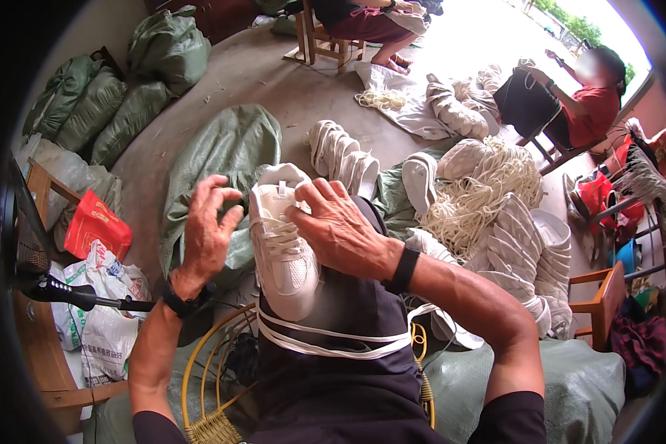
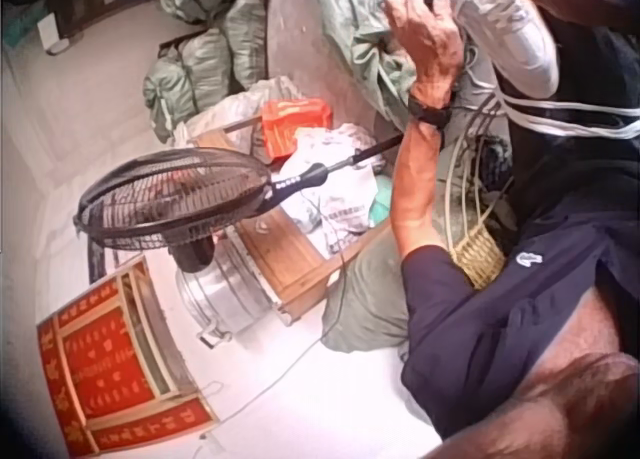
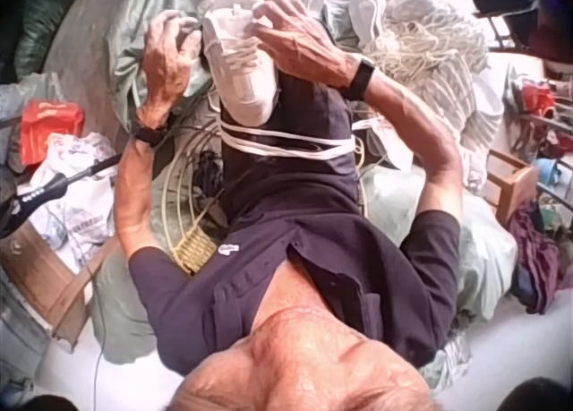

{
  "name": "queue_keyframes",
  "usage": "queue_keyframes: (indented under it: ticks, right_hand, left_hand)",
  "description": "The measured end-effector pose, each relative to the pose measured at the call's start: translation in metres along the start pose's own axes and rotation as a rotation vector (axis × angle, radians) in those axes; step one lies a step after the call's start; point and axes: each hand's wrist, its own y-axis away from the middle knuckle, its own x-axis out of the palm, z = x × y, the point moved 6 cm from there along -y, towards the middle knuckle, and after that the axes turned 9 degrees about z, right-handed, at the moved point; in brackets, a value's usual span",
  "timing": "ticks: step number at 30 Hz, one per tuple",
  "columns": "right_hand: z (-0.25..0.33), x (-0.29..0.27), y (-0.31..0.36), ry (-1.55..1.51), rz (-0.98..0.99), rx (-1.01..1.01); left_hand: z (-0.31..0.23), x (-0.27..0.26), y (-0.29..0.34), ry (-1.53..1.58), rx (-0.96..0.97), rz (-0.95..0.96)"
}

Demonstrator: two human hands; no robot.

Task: Insert and tie laces into a white sneaker while holding it against the lap.

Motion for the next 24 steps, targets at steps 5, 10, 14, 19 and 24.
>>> queue_keyframes:
  ticks: [5, 10, 14, 19, 24]
  right_hand:
    - [0.005, 0.007, -0.016, 0.009, 0.101, -0.137]
    - [-0.001, 0.005, -0.024, -0.169, 0.244, 0.088]
    - [-0.007, -0.023, -0.027, -0.447, 0.408, 0.298]
    - [-0.027, -0.120, -0.034, -0.890, 0.313, 0.513]
    - [-0.002, -0.240, -0.058, -0.503, -0.017, 0.084]
  left_hand:
    - [-0.019, 0.025, 0.000, 0.216, 0.096, 0.219]
    - [-0.029, 0.020, -0.006, 0.048, 0.222, 0.278]
    - [-0.040, 0.007, -0.015, -0.008, 0.297, 0.327]
    - [-0.037, -0.018, -0.025, 0.436, -0.115, 0.750]
    - [-0.079, -0.116, -0.061, 0.909, -0.175, 0.529]
